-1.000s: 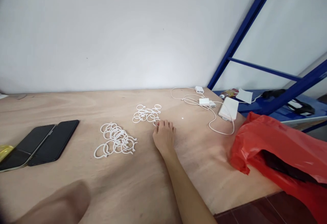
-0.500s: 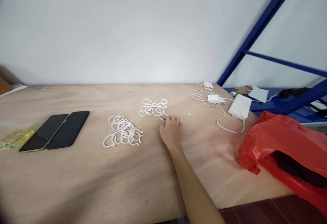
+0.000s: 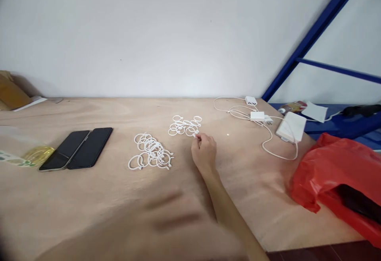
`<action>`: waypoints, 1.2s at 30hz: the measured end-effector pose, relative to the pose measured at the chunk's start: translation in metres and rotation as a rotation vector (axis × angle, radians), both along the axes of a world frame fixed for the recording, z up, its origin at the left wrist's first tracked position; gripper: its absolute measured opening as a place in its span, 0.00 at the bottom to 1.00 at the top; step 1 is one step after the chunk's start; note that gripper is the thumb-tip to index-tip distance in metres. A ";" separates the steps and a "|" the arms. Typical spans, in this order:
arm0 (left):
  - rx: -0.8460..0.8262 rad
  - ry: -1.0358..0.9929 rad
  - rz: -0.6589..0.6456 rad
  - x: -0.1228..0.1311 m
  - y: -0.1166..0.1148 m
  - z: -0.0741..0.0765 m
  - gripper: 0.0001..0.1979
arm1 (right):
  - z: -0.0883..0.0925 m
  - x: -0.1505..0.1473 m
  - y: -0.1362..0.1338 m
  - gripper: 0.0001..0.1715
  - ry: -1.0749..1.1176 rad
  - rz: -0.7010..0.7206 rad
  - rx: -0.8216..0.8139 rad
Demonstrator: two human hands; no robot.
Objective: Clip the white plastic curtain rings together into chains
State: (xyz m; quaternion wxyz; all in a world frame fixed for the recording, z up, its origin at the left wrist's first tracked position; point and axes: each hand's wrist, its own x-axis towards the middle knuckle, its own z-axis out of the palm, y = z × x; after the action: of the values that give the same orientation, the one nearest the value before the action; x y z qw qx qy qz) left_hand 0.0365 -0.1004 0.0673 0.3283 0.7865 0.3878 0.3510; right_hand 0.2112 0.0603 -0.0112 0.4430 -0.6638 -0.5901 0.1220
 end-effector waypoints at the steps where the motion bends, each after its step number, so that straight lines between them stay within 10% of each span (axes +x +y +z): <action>1: 0.005 0.013 -0.029 0.004 0.023 0.017 0.19 | 0.003 -0.002 -0.002 0.10 0.132 0.044 -0.021; 4: 0.022 0.024 0.029 0.009 0.077 0.031 0.17 | 0.014 -0.009 -0.008 0.09 0.616 0.301 -0.166; 12: -0.264 -0.031 0.147 -0.005 0.115 -0.019 0.09 | 0.029 -0.024 -0.021 0.13 1.225 0.725 -0.569; 25: -0.755 -0.872 0.185 -0.010 0.113 -0.043 0.14 | 0.029 -0.027 -0.028 0.15 1.196 0.905 -0.598; 36: -0.969 -0.810 0.004 -0.016 0.108 -0.041 0.17 | 0.028 -0.035 -0.033 0.20 1.118 0.932 -0.659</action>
State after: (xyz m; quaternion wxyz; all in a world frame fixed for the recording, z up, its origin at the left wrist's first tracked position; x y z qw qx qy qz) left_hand 0.0202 0.0075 0.0261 0.7673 0.3525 0.3491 0.4063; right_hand 0.1761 0.0278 0.0165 0.3576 -0.2861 -0.4309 0.7775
